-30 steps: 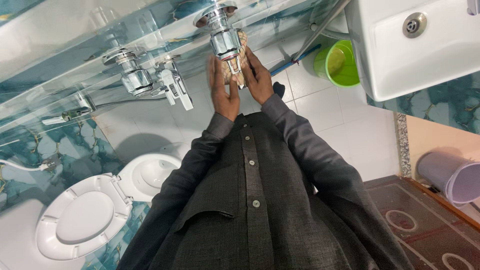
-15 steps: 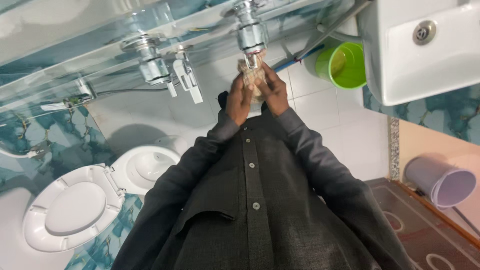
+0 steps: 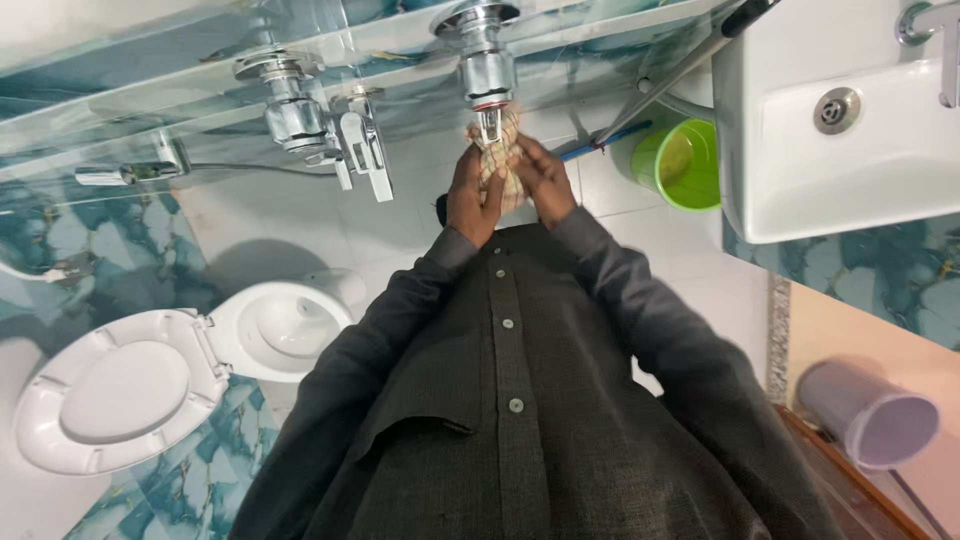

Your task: The person cleans a chrome faucet by hand with a cloth, wiping the handle, base, and spout multiple times.

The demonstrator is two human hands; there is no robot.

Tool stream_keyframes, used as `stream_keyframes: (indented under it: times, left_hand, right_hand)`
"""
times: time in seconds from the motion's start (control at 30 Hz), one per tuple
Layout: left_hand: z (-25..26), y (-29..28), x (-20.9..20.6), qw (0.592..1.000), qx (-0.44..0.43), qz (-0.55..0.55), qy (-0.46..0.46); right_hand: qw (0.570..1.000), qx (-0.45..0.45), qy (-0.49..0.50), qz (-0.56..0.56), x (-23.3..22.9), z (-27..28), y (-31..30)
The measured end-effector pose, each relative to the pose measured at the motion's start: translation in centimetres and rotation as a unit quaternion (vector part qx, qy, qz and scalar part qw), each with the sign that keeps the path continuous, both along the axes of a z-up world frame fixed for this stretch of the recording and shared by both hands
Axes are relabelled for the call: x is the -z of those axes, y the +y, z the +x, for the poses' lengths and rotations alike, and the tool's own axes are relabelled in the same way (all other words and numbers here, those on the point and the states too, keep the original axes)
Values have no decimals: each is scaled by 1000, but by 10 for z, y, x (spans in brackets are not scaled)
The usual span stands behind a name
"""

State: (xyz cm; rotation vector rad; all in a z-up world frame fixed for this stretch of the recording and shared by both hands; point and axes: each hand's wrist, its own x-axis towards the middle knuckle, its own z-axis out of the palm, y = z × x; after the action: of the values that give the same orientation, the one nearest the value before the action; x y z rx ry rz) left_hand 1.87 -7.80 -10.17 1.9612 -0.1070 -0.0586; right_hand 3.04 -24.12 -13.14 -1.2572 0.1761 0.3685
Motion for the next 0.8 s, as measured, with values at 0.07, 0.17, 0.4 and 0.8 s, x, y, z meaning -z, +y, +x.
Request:
stream_keyframes:
  times: [0.07, 0.17, 0.4, 0.8]
  left_hand:
    - [19, -11, -2, 999, -23, 12, -34]
    - [18, -26, -9, 989, -76, 82, -99]
    - [-33, -60, -37, 980, -181, 89, -8]
    - [-21, -84, -30, 974, -193, 113, -45]
  right_hand:
    - [980, 23, 45, 191, 8, 37, -1]
    - [958, 15, -18, 286, 15, 55, 7]
    - [984, -89, -150, -42, -30, 32, -18]
    - [905, -87, -325, -258, -56, 106, -13]
